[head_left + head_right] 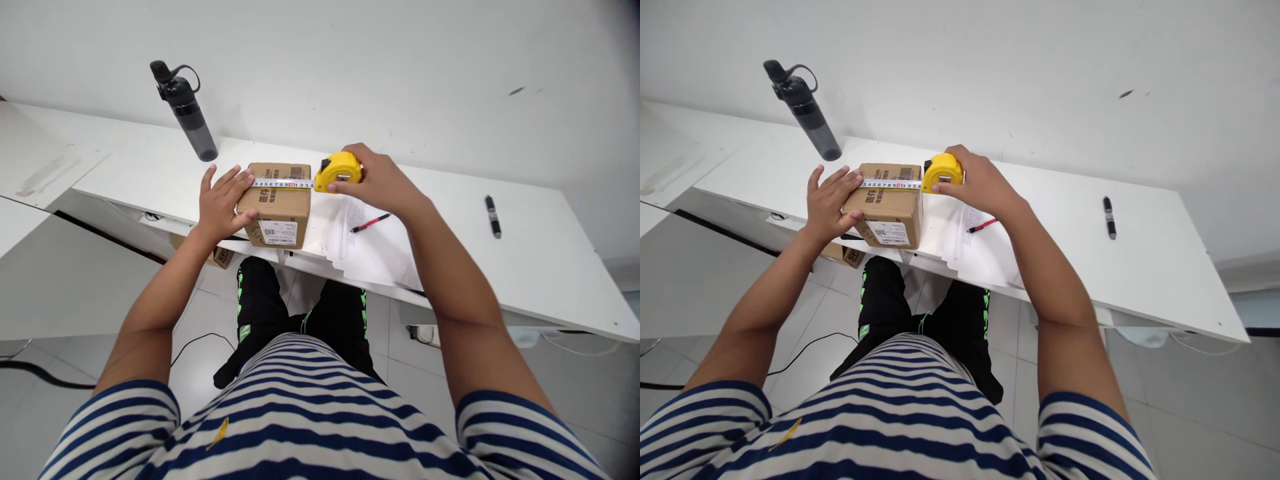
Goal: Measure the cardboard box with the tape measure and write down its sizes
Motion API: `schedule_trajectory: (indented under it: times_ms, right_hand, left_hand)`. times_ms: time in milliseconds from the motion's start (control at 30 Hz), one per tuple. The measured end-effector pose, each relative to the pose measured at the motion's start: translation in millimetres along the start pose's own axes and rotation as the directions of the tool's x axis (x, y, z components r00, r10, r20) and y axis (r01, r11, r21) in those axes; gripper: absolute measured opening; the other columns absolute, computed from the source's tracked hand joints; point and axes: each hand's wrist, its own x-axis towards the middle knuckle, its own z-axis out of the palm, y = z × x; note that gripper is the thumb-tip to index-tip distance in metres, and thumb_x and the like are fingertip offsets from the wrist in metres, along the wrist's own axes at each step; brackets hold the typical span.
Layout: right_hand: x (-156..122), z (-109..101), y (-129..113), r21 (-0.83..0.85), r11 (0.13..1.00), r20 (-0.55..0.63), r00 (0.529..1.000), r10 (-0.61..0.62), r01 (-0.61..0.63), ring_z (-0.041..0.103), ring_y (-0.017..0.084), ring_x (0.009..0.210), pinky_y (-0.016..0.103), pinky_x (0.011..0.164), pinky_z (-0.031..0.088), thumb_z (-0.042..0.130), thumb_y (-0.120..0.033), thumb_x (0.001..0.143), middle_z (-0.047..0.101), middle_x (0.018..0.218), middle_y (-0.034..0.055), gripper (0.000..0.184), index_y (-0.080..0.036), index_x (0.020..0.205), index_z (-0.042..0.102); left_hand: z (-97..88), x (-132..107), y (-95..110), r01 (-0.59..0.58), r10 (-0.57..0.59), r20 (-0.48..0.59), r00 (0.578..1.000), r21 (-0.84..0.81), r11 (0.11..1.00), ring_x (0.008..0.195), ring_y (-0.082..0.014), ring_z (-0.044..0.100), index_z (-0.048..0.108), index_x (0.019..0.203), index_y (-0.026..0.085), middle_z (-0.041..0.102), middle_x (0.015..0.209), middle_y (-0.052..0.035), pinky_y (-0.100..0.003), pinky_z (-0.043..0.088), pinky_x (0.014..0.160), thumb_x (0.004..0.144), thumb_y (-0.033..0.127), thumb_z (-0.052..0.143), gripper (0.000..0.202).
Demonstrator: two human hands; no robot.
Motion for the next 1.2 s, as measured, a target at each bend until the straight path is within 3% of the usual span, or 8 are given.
schedule_trajectory:
  times_ms: [400, 567, 767, 867, 933, 1033, 1133, 1200]
  right_hand:
    - [3.3, 10.7, 1.7, -0.077, 0.996, -0.011, 0.999, -0.049, 0.048, 0.062, 0.031, 0.103, 0.047, 0.080, 0.055, 0.065, -0.064, 0.085, 0.065, 0.115, 0.0086, 0.064, -0.027, 0.134, 0.050]
    - [-1.3, 11.9, -15.4, -0.253, 0.964, -0.060, 0.993, -0.097, 0.079, 0.061, 0.033, 0.109, 0.048, 0.084, 0.054, 0.057, -0.062, 0.091, 0.060, 0.127, 0.0113, 0.060, -0.025, 0.137, 0.047]
    - [-30.9, 4.2, -48.2, -0.213, 0.974, -0.078, 0.992, -0.096, 0.077, 0.063, 0.034, 0.106, 0.048, 0.082, 0.055, 0.057, -0.068, 0.088, 0.060, 0.127, 0.0126, 0.064, -0.027, 0.136, 0.049]
    - [-53.5, -6.4, -49.6, -0.157, 0.986, -0.091, 0.994, -0.063, 0.048, 0.063, 0.035, 0.108, 0.049, 0.082, 0.056, 0.061, -0.072, 0.083, 0.061, 0.124, 0.0130, 0.067, -0.028, 0.133, 0.052]
    - [-70.7, -8.1, -44.6, -0.098, 0.995, -0.132, 0.990, -0.050, 0.037, 0.062, 0.035, 0.110, 0.049, 0.083, 0.057, 0.064, -0.074, 0.080, 0.062, 0.121, 0.0126, 0.070, -0.029, 0.132, 0.053]
    - [-99.2, 7.3, -37.8, 0.076, 0.995, -0.222, 0.974, -0.043, 0.061, 0.063, 0.033, 0.110, 0.048, 0.086, 0.057, 0.063, -0.076, 0.079, 0.062, 0.120, 0.0119, 0.074, -0.031, 0.136, 0.048]
    - [-125.3, 34.4, -36.1, 0.287, 0.946, -0.210, 0.974, -0.090, 0.149, 0.062, 0.028, 0.118, 0.045, 0.096, 0.055, 0.052, -0.075, 0.088, 0.059, 0.130, 0.0114, 0.074, -0.033, 0.147, 0.036]
    - [-136.0, 44.4, -30.2, 0.378, 0.907, -0.083, 0.982, -0.167, 0.186, 0.060, 0.026, 0.123, 0.044, 0.102, 0.052, 0.037, -0.079, 0.091, 0.057, 0.138, 0.0116, 0.076, -0.033, 0.152, 0.034]
  left_hand:
    - [-2.4, -0.5, 2.5, 0.020, -0.018, 0.049, 0.999, -0.027, 0.999, 0.147, -0.0293, 0.046, 0.053, 0.142, 0.031, 0.059, 0.150, -0.0052, -0.053, 0.013, 0.128, 0.088, 0.079, 0.034, 0.075]
    - [-23.9, 7.7, 10.2, 0.002, -0.004, 0.097, 0.995, 0.025, 1.000, 0.152, -0.0341, 0.036, 0.051, 0.144, 0.035, 0.059, 0.149, -0.0037, -0.060, 0.004, 0.128, 0.084, 0.078, 0.046, 0.074]
    - [-63.4, 3.0, 83.2, 0.024, -0.024, -0.006, 1.000, -0.036, 0.999, 0.156, -0.0349, 0.027, 0.044, 0.149, 0.036, 0.052, 0.156, -0.0044, -0.064, 0.010, 0.128, 0.094, 0.066, 0.043, 0.063]
    - [-60.3, -11.7, 126.2, 0.044, -0.058, -0.057, 0.997, -0.217, 0.975, 0.154, -0.0330, 0.031, 0.036, 0.152, 0.037, 0.051, 0.154, -0.0052, -0.064, 0.022, 0.125, 0.098, 0.065, 0.035, 0.061]
    - [-43.6, -21.3, 148.9, 0.066, -0.095, -0.050, 0.994, -0.416, 0.907, 0.152, -0.0314, 0.037, 0.025, 0.156, 0.038, 0.047, 0.157, -0.0068, -0.060, 0.034, 0.122, 0.097, 0.070, 0.032, 0.067]
    - [-5.9, -28.8, 177.1, 0.157, -0.135, 0.089, 0.987, -0.715, 0.681, 0.146, -0.0316, 0.045, 0.011, 0.159, 0.037, 0.040, 0.162, -0.0113, -0.052, 0.048, 0.112, 0.087, 0.084, 0.035, 0.090]
    - [28.2, -30.9, 199.7, 0.240, -0.120, 0.208, 0.971, -0.876, 0.419, 0.139, -0.0344, 0.053, 0.025, 0.156, 0.033, 0.047, 0.157, -0.0148, -0.051, 0.052, 0.109, 0.078, 0.088, 0.046, 0.098]
    - [43.1, -33.2, 207.1, 0.291, -0.206, 0.236, 0.950, -0.907, 0.304, 0.132, -0.0343, 0.060, 0.044, 0.145, 0.029, 0.057, 0.148, -0.0151, -0.051, 0.054, 0.105, 0.079, 0.084, 0.054, 0.087]
